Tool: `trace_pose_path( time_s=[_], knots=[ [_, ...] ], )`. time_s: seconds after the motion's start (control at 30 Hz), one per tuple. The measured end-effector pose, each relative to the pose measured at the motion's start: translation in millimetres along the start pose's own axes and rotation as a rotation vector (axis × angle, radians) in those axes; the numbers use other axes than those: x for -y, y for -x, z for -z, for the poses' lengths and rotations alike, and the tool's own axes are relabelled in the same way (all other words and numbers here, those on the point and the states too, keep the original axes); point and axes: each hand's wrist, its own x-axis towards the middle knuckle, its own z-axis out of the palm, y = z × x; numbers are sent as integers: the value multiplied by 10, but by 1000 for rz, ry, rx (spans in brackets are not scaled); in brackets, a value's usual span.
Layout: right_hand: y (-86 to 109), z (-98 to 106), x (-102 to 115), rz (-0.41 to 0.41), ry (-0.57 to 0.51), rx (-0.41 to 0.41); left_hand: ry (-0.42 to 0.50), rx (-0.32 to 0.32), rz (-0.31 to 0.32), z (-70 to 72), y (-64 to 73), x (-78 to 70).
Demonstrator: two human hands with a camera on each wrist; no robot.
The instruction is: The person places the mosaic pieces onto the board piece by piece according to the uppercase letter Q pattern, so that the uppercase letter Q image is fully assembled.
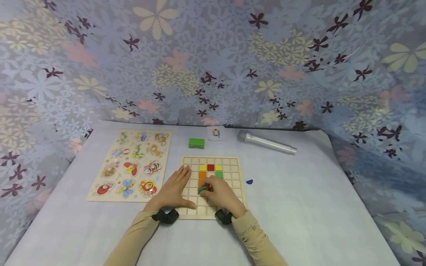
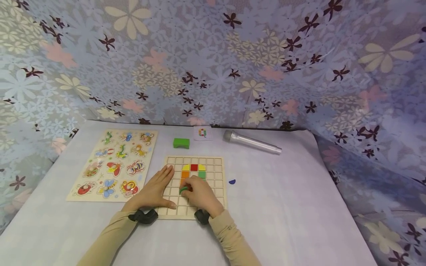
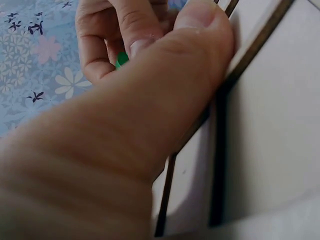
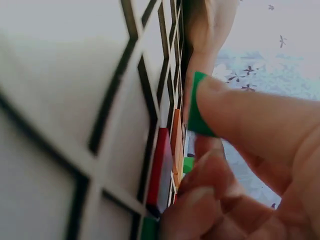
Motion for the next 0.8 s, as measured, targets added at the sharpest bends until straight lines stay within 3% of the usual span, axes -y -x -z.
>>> trace_pose_path(
  time_s=[0.17,0.27,0.43,0.8],
  knots=[
    [-4,6,-42,-28,-44,-62,2,14,0,1,-12,-4],
    [-3,17,-43,-51,-91,-37,4,19,6,5,-4,0],
    [0,37,-17,-20,-118,7,5,17,12,18,7,0],
    [-14,-13,28,42,4,53,-8,23,13,9,-2,-1]
  ],
)
